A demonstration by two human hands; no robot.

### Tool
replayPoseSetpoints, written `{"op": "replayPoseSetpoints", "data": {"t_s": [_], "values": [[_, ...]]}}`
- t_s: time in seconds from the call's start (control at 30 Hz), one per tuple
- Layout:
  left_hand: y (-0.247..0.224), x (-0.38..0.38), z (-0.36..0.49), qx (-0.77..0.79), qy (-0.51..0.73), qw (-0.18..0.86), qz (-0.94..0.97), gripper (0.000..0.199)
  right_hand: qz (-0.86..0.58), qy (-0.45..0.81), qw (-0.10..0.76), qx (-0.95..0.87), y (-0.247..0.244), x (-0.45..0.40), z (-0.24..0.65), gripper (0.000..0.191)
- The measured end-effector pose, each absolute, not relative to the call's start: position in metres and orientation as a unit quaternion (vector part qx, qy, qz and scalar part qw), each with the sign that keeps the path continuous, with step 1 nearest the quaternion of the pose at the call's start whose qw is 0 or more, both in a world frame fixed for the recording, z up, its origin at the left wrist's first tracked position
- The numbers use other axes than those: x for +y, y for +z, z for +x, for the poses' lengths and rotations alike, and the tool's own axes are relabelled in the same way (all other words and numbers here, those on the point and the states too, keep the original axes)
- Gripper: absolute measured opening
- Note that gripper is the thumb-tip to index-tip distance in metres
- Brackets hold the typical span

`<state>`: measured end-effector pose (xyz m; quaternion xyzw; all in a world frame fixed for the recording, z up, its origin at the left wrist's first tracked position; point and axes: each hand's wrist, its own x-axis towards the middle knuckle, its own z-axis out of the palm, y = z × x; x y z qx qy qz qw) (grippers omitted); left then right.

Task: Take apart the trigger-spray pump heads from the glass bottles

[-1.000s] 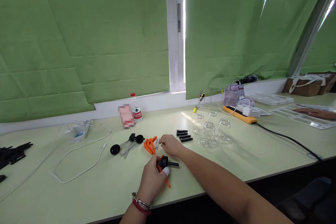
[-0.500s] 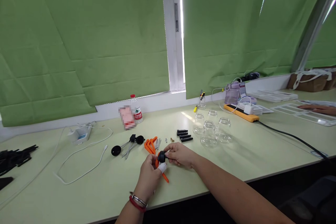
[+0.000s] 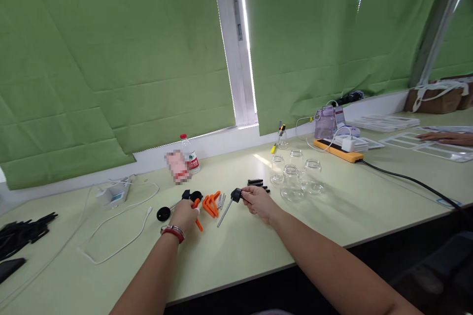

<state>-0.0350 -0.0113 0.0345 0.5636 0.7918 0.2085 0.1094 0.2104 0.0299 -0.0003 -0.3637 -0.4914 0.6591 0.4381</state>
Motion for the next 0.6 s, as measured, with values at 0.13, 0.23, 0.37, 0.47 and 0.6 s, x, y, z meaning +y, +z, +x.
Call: {"op": "replayPoseSetpoints", "data": {"t_s": [0.13, 0.23, 0.37, 0.47, 0.6], "values": [[0.027, 0.006, -0.035, 0.802, 0.203, 0.106, 0.552, 0.013, -0.363, 0.667, 0.417, -0.499, 0.002, 0.025, 0.209, 0.022], [0.017, 0.011, -0.036, 0.806, 0.223, 0.094, 0.541, 0.01, -0.367, 0.668, 0.411, -0.5, 0.003, 0.024, 0.209, 0.021], [0.012, 0.01, -0.038, 0.809, 0.249, 0.081, 0.526, 0.013, -0.372, 0.67, 0.399, -0.503, 0.003, 0.022, 0.208, 0.02], [0.019, 0.003, -0.036, 0.808, 0.254, 0.07, 0.527, 0.011, -0.375, 0.668, 0.391, -0.511, 0.002, 0.019, 0.207, 0.019], [0.036, -0.017, -0.01, 0.749, 0.278, 0.088, 0.595, 0.015, -0.353, 0.674, 0.389, -0.519, -0.001, 0.016, 0.204, 0.023]]}}
